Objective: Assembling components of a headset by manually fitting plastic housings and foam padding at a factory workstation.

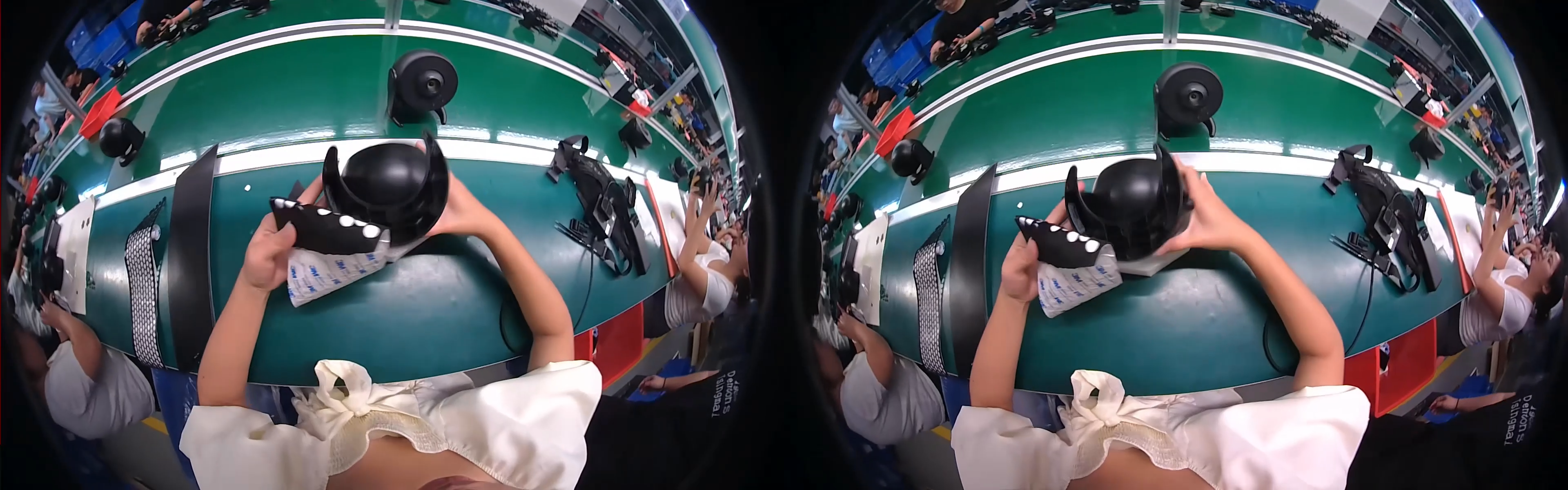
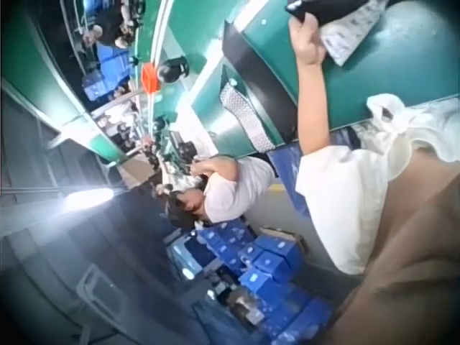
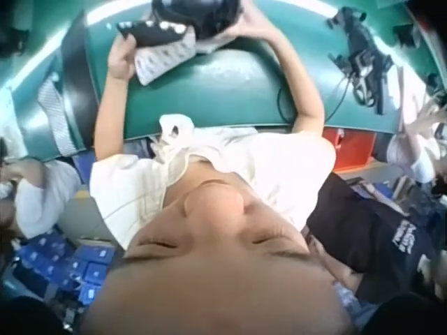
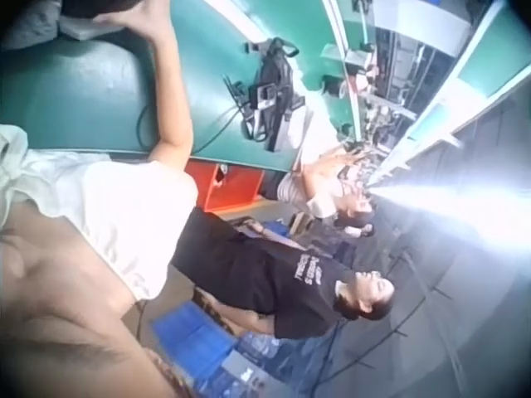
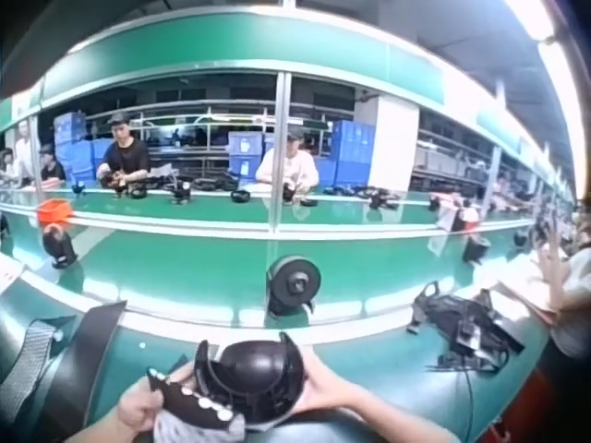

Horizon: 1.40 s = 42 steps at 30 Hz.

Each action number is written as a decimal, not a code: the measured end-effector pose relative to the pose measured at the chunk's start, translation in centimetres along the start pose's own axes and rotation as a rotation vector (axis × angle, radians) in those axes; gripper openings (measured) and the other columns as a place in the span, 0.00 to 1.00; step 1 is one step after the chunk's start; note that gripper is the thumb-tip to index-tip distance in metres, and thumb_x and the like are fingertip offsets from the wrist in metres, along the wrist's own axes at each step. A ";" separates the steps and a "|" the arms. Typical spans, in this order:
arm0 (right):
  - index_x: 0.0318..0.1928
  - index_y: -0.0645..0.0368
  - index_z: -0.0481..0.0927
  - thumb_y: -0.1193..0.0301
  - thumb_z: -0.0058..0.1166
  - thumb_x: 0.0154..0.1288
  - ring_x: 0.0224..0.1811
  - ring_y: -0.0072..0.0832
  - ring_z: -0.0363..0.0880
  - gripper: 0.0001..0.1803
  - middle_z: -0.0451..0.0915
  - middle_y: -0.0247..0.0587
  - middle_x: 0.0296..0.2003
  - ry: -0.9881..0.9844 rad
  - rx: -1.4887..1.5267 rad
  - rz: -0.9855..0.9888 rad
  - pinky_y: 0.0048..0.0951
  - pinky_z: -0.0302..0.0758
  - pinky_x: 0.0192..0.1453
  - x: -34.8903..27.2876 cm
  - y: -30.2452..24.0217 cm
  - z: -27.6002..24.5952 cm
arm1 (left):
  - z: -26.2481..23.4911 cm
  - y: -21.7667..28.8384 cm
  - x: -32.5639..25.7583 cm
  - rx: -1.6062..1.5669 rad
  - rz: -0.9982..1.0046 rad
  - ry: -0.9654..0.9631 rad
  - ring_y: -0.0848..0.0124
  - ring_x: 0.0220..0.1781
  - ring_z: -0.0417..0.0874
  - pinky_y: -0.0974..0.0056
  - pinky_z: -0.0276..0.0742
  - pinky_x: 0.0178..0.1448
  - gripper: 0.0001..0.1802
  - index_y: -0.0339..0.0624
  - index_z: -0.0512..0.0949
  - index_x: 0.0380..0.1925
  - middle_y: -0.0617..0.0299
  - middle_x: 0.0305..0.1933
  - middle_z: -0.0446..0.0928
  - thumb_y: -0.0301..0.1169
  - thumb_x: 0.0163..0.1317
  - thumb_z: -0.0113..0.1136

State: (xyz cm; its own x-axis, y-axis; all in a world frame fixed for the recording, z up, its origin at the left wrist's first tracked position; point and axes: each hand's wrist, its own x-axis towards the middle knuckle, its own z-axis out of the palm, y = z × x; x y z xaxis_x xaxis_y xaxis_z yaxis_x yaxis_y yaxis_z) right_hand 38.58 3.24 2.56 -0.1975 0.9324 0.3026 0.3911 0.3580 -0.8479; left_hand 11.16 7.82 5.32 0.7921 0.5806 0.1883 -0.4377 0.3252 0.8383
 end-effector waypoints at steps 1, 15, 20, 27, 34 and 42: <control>0.62 0.61 0.41 0.54 0.72 0.24 0.63 0.40 0.51 0.67 0.52 0.48 0.60 -0.003 -0.249 -0.014 0.50 0.42 0.65 -0.3 1.2 0.5 | 0.2 -0.2 0.2 -0.001 0.027 -0.008 0.57 0.68 0.47 0.60 0.45 0.67 0.45 0.21 0.43 0.58 0.45 0.67 0.37 0.43 0.53 0.52; 0.29 0.62 0.77 0.67 0.58 0.48 0.28 0.34 0.75 0.11 0.78 0.41 0.27 0.171 -0.912 -0.055 0.32 0.68 0.34 -1.0 -14.1 -3.3 | 6.2 2.8 -4.1 0.847 0.267 0.230 0.65 0.43 0.75 0.67 0.70 0.45 0.08 0.29 0.72 0.30 0.47 0.44 0.72 0.22 0.50 0.56; 0.36 0.59 0.76 0.71 0.63 0.40 0.29 0.30 0.70 0.18 0.74 0.34 0.30 0.075 -0.406 -0.365 0.26 0.61 0.32 0.1 -15.8 2.5 | 6.5 2.1 -5.1 0.752 0.213 0.374 0.76 0.31 0.77 0.77 0.72 0.33 0.11 0.29 0.73 0.35 0.55 0.36 0.77 0.19 0.49 0.57; 0.30 0.59 0.77 0.76 0.62 0.37 0.27 0.27 0.67 0.13 0.70 0.32 0.26 0.010 -0.185 -0.410 0.26 0.59 0.28 0.9 -13.4 4.5 | 6.0 2.0 -4.3 0.777 0.205 0.318 0.76 0.29 0.79 0.75 0.73 0.30 0.16 0.32 0.75 0.37 0.55 0.32 0.79 0.18 0.45 0.62; 0.30 0.61 0.77 0.77 0.62 0.37 0.26 0.27 0.65 0.14 0.70 0.33 0.26 0.042 -0.219 -0.371 0.26 0.58 0.27 1.0 -12.9 5.2 | 5.6 1.4 -3.9 0.925 0.246 0.351 0.69 0.20 0.78 0.72 0.70 0.22 0.10 0.31 0.77 0.28 0.54 0.22 0.77 0.19 0.41 0.64; 0.30 0.59 0.79 0.80 0.62 0.35 0.26 0.27 0.69 0.14 0.75 0.34 0.27 -0.059 -0.153 -0.291 0.25 0.61 0.31 1.3 -13.2 4.4 | 5.1 0.9 -3.7 0.934 0.300 0.289 0.66 0.19 0.78 0.71 0.71 0.21 0.10 0.29 0.77 0.26 0.53 0.21 0.77 0.17 0.39 0.63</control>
State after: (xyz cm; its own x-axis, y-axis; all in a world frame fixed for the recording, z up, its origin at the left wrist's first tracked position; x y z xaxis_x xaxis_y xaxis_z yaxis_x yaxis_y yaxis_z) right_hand 29.23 -0.53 12.19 -0.3708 0.7869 0.4933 0.4404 0.6166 -0.6526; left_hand 10.02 2.21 8.00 0.5172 0.7403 0.4294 0.0035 -0.5035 0.8640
